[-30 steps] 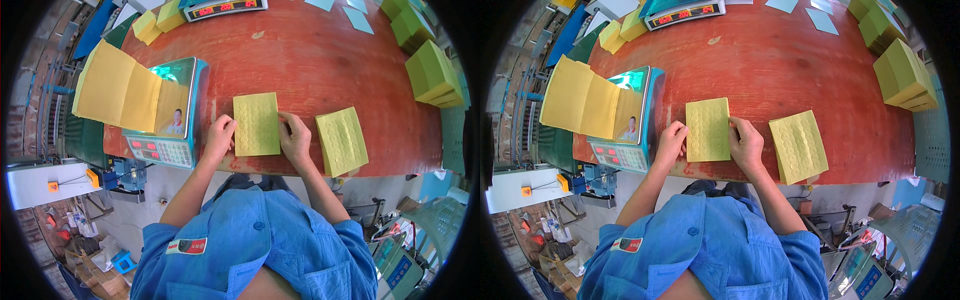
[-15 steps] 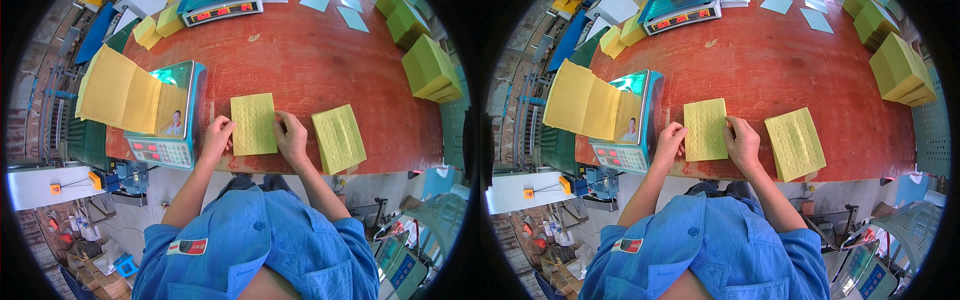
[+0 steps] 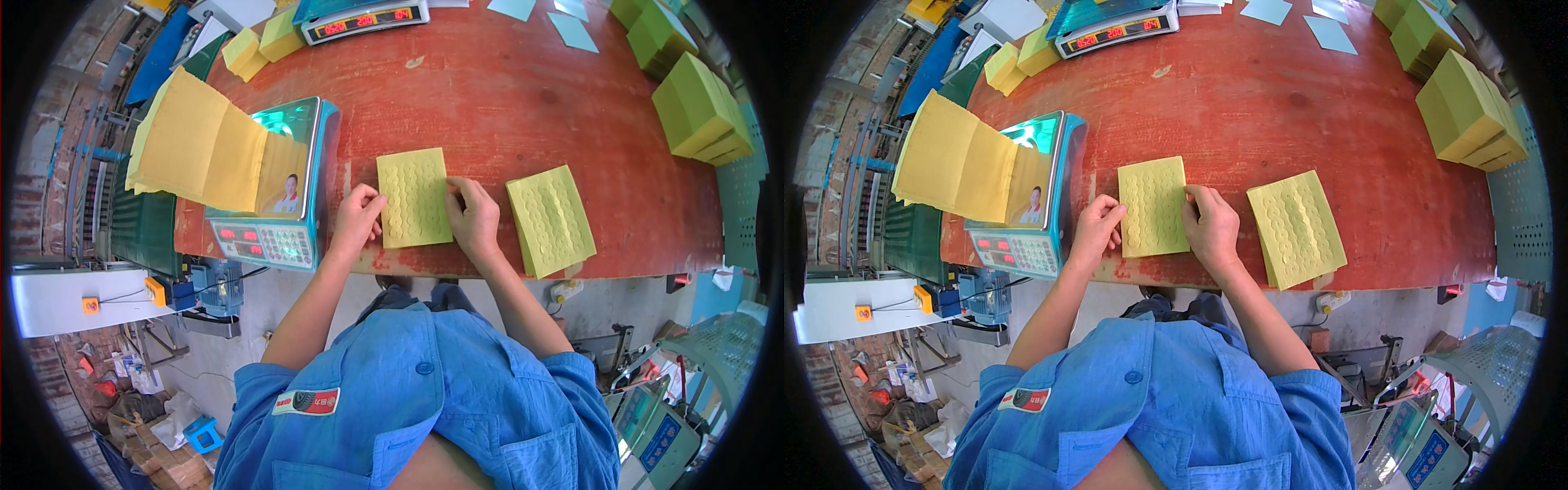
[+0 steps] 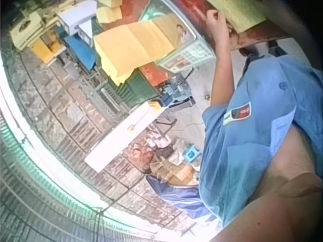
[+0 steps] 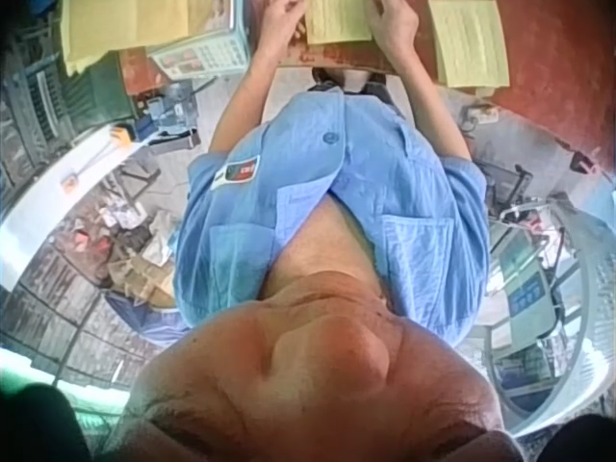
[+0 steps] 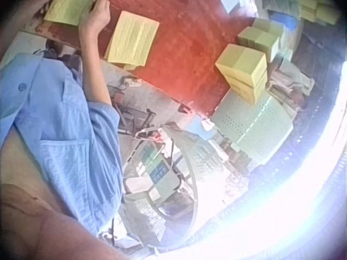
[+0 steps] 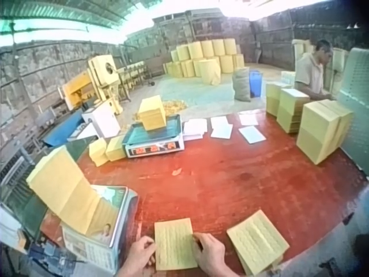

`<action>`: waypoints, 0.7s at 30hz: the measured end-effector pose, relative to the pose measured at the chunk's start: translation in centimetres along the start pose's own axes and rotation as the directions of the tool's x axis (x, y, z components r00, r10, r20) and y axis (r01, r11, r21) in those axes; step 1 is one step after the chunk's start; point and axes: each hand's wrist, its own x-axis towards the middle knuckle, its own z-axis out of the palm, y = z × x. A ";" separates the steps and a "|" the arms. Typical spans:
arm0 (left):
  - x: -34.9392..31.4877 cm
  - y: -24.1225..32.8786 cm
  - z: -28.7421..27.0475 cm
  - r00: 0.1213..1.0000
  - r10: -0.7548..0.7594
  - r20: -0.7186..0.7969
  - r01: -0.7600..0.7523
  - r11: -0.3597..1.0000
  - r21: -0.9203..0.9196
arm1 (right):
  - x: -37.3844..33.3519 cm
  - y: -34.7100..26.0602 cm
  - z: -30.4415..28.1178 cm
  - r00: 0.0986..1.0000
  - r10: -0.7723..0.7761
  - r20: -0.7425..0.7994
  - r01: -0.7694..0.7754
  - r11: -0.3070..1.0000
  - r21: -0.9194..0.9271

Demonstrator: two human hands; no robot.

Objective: The recorder is weighing stacks of yellow paper products on a digital scale and organizing them in a paper mill or processing facility.

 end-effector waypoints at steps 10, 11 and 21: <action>-0.2 1.0 0.1 0.998 0.038 -0.050 -0.032 0.993 0.117 | 0.7 -0.2 0.2 1.000 0.017 0.021 -0.016 0.999 -0.040; 0.0 0.0 0.1 0.990 0.115 -0.078 -0.103 0.985 0.141 | 0.5 -0.1 0.6 0.998 0.048 0.038 -0.048 0.999 -0.014; -1.2 -0.9 -0.1 0.979 0.163 -0.125 -0.160 0.987 0.034 | -0.6 0.0 0.6 0.996 -0.082 0.030 0.083 0.994 -0.065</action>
